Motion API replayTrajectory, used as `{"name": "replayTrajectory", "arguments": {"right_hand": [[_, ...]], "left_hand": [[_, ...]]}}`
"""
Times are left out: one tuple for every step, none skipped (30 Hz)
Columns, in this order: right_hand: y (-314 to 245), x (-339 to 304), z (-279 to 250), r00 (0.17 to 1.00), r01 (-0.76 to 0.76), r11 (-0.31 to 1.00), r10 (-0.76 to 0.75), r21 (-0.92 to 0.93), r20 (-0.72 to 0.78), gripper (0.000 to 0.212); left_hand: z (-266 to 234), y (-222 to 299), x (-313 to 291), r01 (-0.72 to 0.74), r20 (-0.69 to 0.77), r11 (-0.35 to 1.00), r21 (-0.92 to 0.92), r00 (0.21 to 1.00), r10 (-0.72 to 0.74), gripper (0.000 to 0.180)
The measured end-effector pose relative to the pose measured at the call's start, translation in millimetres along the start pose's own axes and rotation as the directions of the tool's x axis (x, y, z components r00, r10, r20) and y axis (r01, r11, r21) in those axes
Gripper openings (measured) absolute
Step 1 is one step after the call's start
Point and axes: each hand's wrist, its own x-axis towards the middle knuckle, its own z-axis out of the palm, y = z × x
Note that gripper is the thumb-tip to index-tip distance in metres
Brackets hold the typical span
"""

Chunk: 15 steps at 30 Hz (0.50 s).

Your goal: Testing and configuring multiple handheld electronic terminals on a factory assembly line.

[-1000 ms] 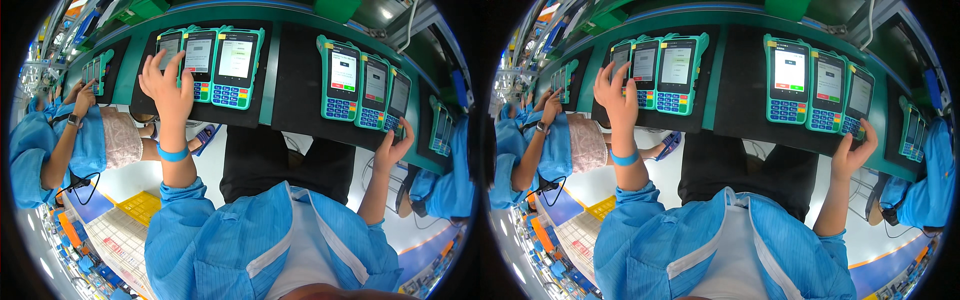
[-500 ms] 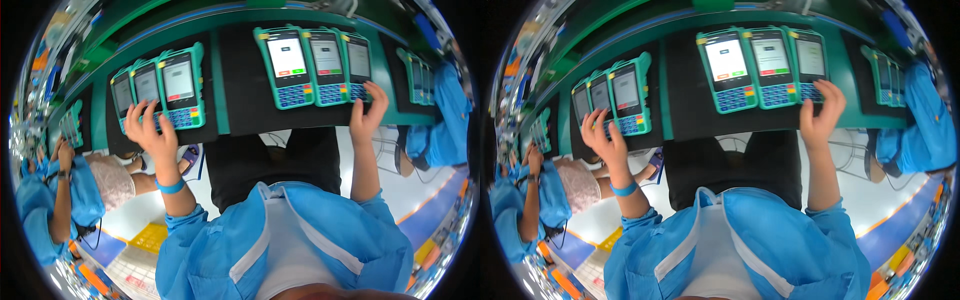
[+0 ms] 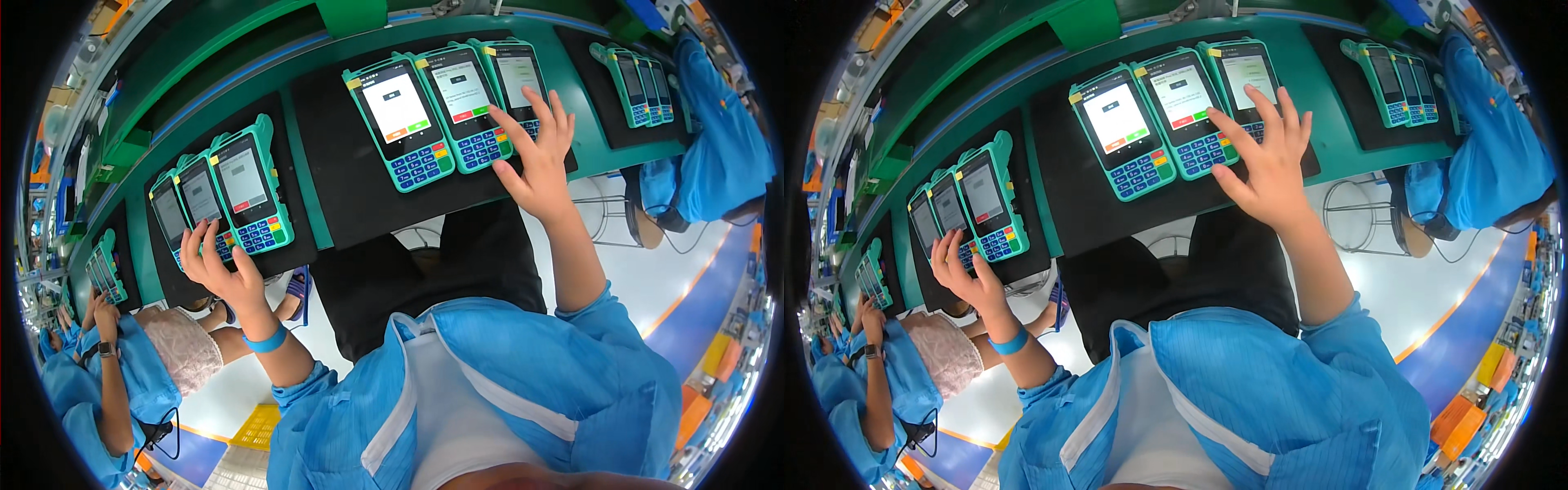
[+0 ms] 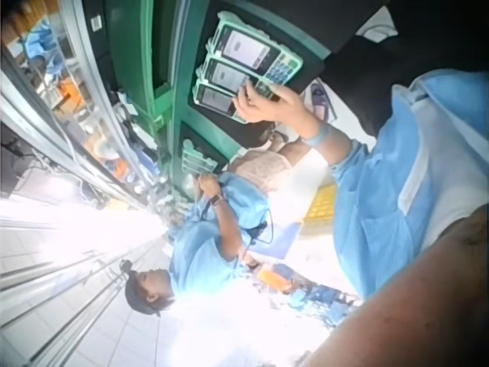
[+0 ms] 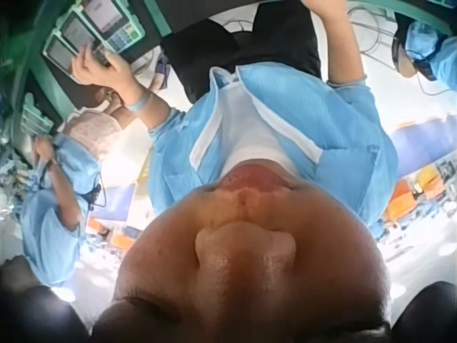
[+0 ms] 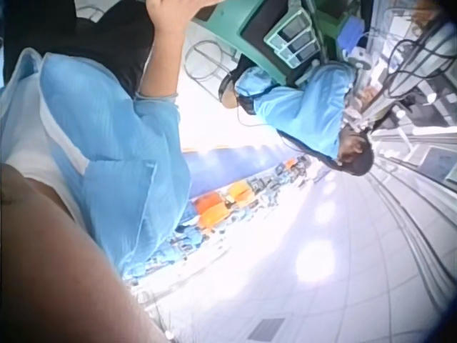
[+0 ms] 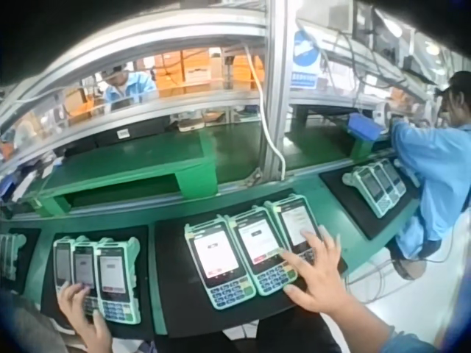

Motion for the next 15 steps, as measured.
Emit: {"name": "replayTrajectory", "arguments": {"right_hand": [[-2.5,1.1,0.9,1.000,-0.007,1.000,0.007,-0.026,0.008,0.054],[-4.8,2.4,1.3,1.000,-0.013,0.999,0.014,-0.052,0.017,0.055],[-7.1,3.8,1.4,0.999,-0.016,0.997,0.018,-0.080,0.030,0.055],[-9.3,5.2,0.5,1.000,-0.021,0.998,0.022,-0.065,0.015,0.055],[-12.1,6.4,-0.7,1.000,-0.019,0.998,0.020,-0.053,0.006,0.056],[-15.4,7.7,-2.1,1.000,-0.017,1.000,0.017,-0.024,-0.018,0.056],[-19.4,9.1,-3.2,1.000,0.008,0.999,-0.008,-0.034,0.000,0.057],[-24.3,10.5,-4.0,1.000,0.028,0.999,-0.028,-0.030,0.003,0.057],[-30.0,12.1,-4.0,0.999,0.052,0.998,-0.052,-0.024,0.002,0.058],[-36.2,14.1,-3.3,0.998,0.065,0.998,-0.065,-0.006,0.013,0.057],[-42.9,16.2,-1.5,0.997,0.080,0.997,-0.079,-0.006,0.019,0.057],[-49.6,18.4,0.8,0.995,0.099,0.995,-0.099,-0.009,0.019,0.056],[-55.9,20.6,3.6,0.992,0.123,0.992,-0.123,-0.021,0.026,0.056],[-61.4,22.6,6.1,0.991,0.133,0.991,-0.132,-0.026,0.031,0.054],[-65.4,24.5,8.2,0.991,0.126,0.992,-0.125,-0.032,0.039,0.054]], "left_hand": [[-0.2,-0.5,-0.2,0.005,0.000,1.000,0.002,1.000,-0.005,0.038],[-0.2,-0.8,-0.5,0.007,0.000,1.000,0.004,1.000,-0.007,0.038],[-0.2,-1.1,-0.7,0.006,-0.001,1.000,0.006,1.000,-0.006,0.038],[-0.1,-1.4,-0.7,0.011,-0.002,1.000,0.003,1.000,-0.011,0.038],[0.0,-1.8,-0.9,0.015,-0.006,1.000,0.003,1.000,-0.015,0.038],[-0.1,-1.9,-1.4,0.016,-0.010,1.000,0.004,1.000,-0.016,0.037],[-0.2,-1.9,-2.0,0.025,-0.008,1.000,0.008,1.000,-0.025,0.037],[-0.1,-2.2,-2.3,0.029,-0.005,1.000,0.010,1.000,-0.029,0.037],[0.1,-2.6,-2.5,0.038,0.005,0.999,0.013,0.999,-0.038,0.037],[0.2,-3.2,-2.5,0.043,0.008,0.999,0.010,0.999,-0.043,0.037],[0.5,-3.7,-2.5,0.035,0.009,0.999,0.010,0.999,-0.035,0.037],[0.6,-4.5,-2.4,0.035,0.015,0.999,0.015,0.999,-0.035,0.037],[0.4,-5.4,-2.2,0.034,0.021,0.999,0.019,0.999,-0.034,0.038],[0.4,-5.9,-2.1,0.034,0.024,0.999,0.021,0.999,-0.035,0.038],[0.4,-6.3,-2.2,0.033,0.026,0.999,0.022,0.999,-0.034,0.038]]}}
